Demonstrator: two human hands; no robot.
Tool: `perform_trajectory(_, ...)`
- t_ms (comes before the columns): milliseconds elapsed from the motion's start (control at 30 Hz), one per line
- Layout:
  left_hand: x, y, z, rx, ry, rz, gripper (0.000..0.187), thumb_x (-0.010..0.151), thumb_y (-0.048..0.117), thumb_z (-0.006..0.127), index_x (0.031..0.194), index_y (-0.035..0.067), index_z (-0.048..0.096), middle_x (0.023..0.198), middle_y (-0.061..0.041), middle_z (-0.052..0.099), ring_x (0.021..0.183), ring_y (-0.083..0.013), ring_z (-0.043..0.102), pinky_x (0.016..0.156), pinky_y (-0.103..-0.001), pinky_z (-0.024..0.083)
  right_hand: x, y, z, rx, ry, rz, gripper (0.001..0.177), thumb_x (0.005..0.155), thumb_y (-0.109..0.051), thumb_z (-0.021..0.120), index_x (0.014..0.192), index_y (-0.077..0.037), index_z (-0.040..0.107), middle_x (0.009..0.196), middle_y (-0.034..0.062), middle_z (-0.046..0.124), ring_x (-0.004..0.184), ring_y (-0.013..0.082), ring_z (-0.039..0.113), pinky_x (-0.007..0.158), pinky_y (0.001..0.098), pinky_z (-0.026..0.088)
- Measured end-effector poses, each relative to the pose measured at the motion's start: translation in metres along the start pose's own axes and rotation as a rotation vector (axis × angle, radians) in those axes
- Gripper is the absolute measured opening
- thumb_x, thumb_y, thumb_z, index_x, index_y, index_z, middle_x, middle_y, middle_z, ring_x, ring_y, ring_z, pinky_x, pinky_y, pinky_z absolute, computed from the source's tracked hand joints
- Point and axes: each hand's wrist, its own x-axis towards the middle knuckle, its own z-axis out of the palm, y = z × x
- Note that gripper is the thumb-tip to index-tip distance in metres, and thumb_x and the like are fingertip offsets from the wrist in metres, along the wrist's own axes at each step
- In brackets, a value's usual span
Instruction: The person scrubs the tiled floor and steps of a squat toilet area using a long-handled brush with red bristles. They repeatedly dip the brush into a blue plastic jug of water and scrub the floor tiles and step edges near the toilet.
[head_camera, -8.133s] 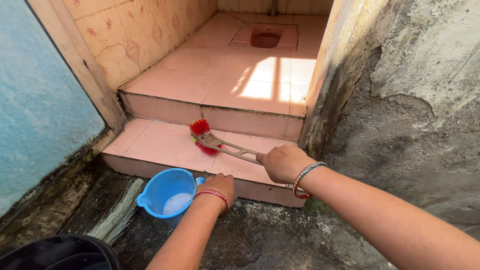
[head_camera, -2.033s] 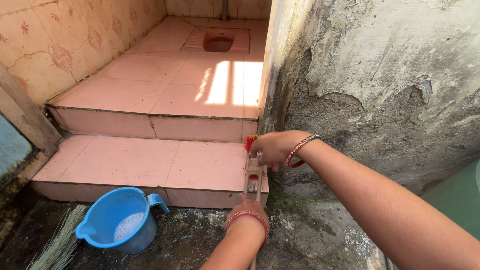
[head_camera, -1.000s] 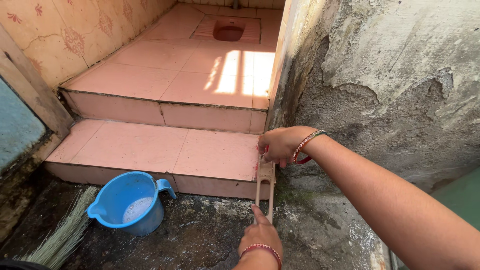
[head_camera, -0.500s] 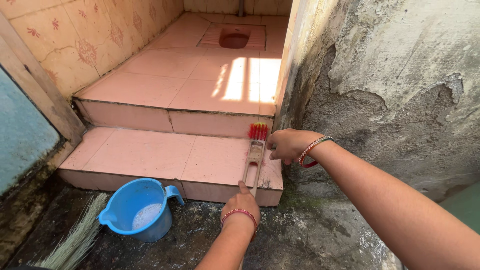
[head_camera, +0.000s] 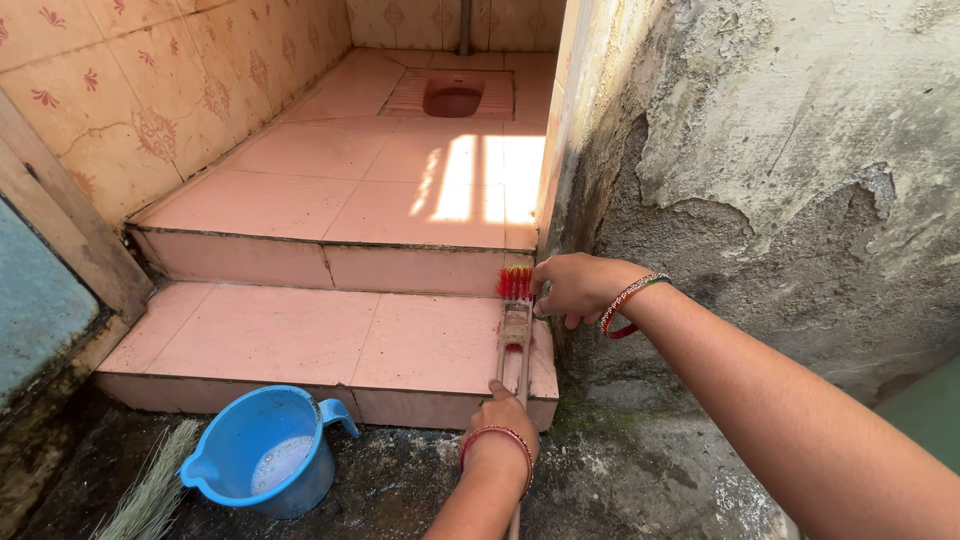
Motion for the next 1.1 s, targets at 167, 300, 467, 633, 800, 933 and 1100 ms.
perform_trajectory(167,0.007,-0.021,-0.012,0.077,0.049,-0.048,0.059,0.106,0.015,0.041,0.161,0.007,0.022,0.136,-0.019,0.063,0.129,-0.0334,0.062,0.105,-0.047,0.054,0.001,-0.004,0.003,-0.035,-0.017,0.009,0.047,0.095,-0.03,0.067,0.137,-0.012,0.06,0.11,0.0119,0.074,0.085,0.0182,0.077,0.07,0.0327,0.063)
perform_trajectory(300,0.011,-0.037,-0.011,0.093,0.112,-0.058,0.058,0.105,0.016,0.041,0.16,0.009,0.027,0.135,-0.02,0.064,0.128,-0.0341,0.062,0.105,-0.047,0.053,-0.003,-0.011,0.008,-0.056,-0.025,-0.011,0.047,0.094,-0.028,0.066,0.137,-0.012,0.061,0.11,0.0143,0.077,0.083,0.02,0.077,0.068,0.0348,0.062)
perform_trajectory(467,0.027,-0.064,-0.011,0.064,0.127,-0.14,0.062,0.103,0.02,0.045,0.162,0.011,0.024,0.134,-0.02,0.065,0.126,-0.0352,0.064,0.105,-0.047,0.054,-0.008,-0.017,0.01,-0.091,-0.027,-0.08,0.05,0.094,-0.03,0.065,0.14,-0.011,0.058,0.114,0.0112,0.073,0.084,0.0186,0.077,0.068,0.0337,0.063)
perform_trajectory(633,0.049,-0.138,-0.053,-0.054,0.341,-0.36,0.064,0.103,0.021,0.049,0.161,0.005,0.026,0.129,-0.025,0.067,0.119,-0.0402,0.067,0.097,-0.054,0.057,-0.012,-0.02,0.018,-0.139,-0.059,-0.044,0.05,0.096,-0.032,0.064,0.141,-0.012,0.056,0.114,0.0133,0.075,0.087,0.019,0.077,0.071,0.0331,0.063)
perform_trajectory(800,0.023,-0.142,-0.049,-0.174,0.313,-0.353,0.076,0.098,0.031,0.061,0.161,0.007,0.025,0.126,-0.025,0.07,0.115,-0.0406,0.07,0.096,-0.051,0.06,-0.017,-0.038,0.03,-0.079,-0.109,-0.061,0.05,0.095,-0.031,0.064,0.141,-0.013,0.055,0.118,0.0123,0.07,0.092,0.0196,0.079,0.072,0.0331,0.064)
perform_trajectory(933,-0.009,-0.082,0.014,-0.038,0.138,-0.136,0.077,0.103,0.03,0.052,0.164,0.011,0.01,0.132,-0.025,0.064,0.122,-0.0387,0.065,0.104,-0.052,0.053,-0.012,-0.061,0.041,-0.126,-0.122,-0.129,0.051,0.095,-0.03,0.064,0.141,-0.011,0.055,0.116,0.0132,0.073,0.093,0.0202,0.079,0.071,0.0344,0.064)
perform_trajectory(1100,0.005,-0.097,-0.017,-0.027,0.13,-0.25,0.063,0.109,0.029,0.038,0.163,0.007,0.013,0.131,-0.024,0.064,0.122,-0.0388,0.064,0.101,-0.056,0.054,-0.009,-0.08,0.056,-0.141,-0.14,-0.144,0.051,0.096,-0.032,0.063,0.142,-0.013,0.054,0.117,0.0124,0.073,0.093,0.0192,0.078,0.074,0.0337,0.064)
